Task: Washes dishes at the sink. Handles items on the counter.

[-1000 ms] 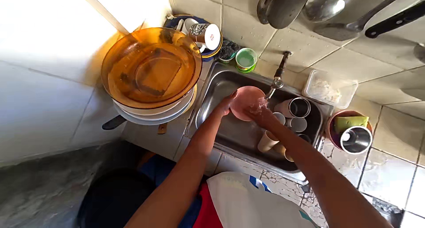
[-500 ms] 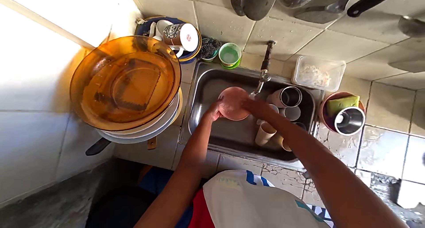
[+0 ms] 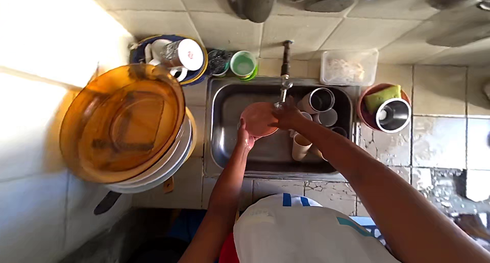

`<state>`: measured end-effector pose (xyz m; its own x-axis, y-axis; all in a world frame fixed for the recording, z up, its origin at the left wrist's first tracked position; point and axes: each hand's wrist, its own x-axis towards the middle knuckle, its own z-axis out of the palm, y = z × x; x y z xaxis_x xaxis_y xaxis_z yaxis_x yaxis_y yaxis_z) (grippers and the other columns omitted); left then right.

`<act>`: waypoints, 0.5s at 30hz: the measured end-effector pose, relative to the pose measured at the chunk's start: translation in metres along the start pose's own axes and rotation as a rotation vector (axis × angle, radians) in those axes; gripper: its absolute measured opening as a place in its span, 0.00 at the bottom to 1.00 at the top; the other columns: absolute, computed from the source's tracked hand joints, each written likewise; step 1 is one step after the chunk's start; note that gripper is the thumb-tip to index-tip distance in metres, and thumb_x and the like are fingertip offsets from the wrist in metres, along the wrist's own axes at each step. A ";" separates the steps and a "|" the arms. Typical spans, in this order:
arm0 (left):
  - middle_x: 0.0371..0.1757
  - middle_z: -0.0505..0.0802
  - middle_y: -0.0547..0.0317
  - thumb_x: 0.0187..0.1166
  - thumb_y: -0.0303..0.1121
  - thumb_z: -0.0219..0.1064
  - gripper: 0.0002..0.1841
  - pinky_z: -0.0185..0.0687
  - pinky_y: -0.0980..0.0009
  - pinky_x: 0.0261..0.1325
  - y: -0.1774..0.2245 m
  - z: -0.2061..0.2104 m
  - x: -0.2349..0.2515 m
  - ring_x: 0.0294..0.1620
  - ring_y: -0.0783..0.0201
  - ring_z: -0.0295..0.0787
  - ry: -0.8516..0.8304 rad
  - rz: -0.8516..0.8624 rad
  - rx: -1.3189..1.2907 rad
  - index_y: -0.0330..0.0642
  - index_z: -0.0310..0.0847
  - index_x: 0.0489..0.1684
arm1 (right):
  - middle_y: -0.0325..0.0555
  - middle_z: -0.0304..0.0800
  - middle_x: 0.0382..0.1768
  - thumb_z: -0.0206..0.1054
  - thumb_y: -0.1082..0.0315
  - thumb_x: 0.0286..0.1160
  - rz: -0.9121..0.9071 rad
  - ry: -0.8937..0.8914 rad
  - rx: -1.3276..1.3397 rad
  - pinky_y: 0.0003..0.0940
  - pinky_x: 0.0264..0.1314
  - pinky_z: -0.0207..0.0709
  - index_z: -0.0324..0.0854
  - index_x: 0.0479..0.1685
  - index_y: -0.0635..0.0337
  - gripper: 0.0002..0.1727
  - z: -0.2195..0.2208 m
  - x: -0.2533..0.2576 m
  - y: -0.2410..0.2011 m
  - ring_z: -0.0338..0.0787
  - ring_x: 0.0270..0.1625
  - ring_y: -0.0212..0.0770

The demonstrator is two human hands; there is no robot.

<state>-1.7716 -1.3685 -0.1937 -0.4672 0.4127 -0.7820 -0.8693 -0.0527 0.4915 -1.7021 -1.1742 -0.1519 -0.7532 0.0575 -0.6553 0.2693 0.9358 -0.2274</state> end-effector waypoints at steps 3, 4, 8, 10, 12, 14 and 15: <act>0.69 0.86 0.38 0.89 0.65 0.40 0.36 0.87 0.41 0.60 -0.006 0.015 -0.005 0.63 0.40 0.88 -0.059 -0.052 -0.029 0.47 0.64 0.84 | 0.54 0.45 0.96 0.74 0.46 0.69 0.064 0.378 0.138 0.68 0.95 0.17 0.61 0.92 0.52 0.48 0.023 0.025 -0.008 0.36 0.98 0.61; 0.69 0.86 0.36 0.89 0.65 0.40 0.36 0.86 0.40 0.62 -0.008 0.020 -0.007 0.64 0.39 0.88 -0.104 -0.056 -0.042 0.46 0.65 0.83 | 0.57 0.48 0.95 0.74 0.52 0.70 0.075 0.474 0.225 0.66 0.96 0.20 0.61 0.91 0.60 0.47 0.023 0.024 -0.024 0.40 0.98 0.60; 0.63 0.88 0.40 0.87 0.69 0.36 0.39 0.87 0.42 0.59 0.000 0.020 -0.006 0.59 0.42 0.89 -0.155 -0.026 0.030 0.48 0.68 0.80 | 0.64 0.48 0.94 0.58 0.55 0.89 -0.003 -0.164 0.323 0.62 0.94 0.42 0.54 0.93 0.64 0.37 -0.049 -0.012 -0.082 0.48 0.95 0.62; 0.65 0.88 0.39 0.86 0.70 0.33 0.40 0.87 0.40 0.58 0.005 0.007 0.004 0.61 0.42 0.89 -0.141 0.010 0.089 0.50 0.66 0.82 | 0.68 0.67 0.85 0.60 0.52 0.88 -0.190 0.019 0.461 0.70 0.90 0.49 0.65 0.88 0.62 0.34 -0.002 0.001 -0.061 0.63 0.89 0.69; 0.70 0.86 0.36 0.86 0.70 0.35 0.41 0.85 0.38 0.63 0.009 -0.003 0.006 0.66 0.38 0.86 -0.131 -0.015 0.077 0.49 0.63 0.86 | 0.62 0.65 0.88 0.64 0.48 0.84 -0.084 -0.076 0.283 0.68 0.91 0.47 0.62 0.90 0.57 0.39 -0.003 0.005 -0.039 0.61 0.90 0.64; 0.75 0.82 0.35 0.85 0.71 0.39 0.42 0.81 0.36 0.69 0.008 -0.002 0.005 0.72 0.36 0.83 -0.154 -0.052 0.036 0.50 0.59 0.89 | 0.57 0.66 0.88 0.75 0.43 0.70 0.069 0.059 0.190 0.67 0.95 0.33 0.66 0.89 0.52 0.46 0.010 0.018 -0.018 0.59 0.91 0.62; 0.75 0.82 0.35 0.86 0.69 0.41 0.40 0.81 0.36 0.69 0.007 0.004 0.004 0.71 0.36 0.83 -0.159 -0.045 0.032 0.50 0.61 0.88 | 0.56 0.60 0.91 0.76 0.42 0.67 0.106 0.162 0.234 0.65 0.96 0.29 0.67 0.89 0.54 0.48 0.016 0.023 -0.015 0.51 0.94 0.62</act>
<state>-1.7790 -1.3639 -0.1917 -0.3941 0.5532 -0.7340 -0.8819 -0.0028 0.4714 -1.7139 -1.1923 -0.1750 -0.7942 0.2231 -0.5652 0.4685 0.8172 -0.3357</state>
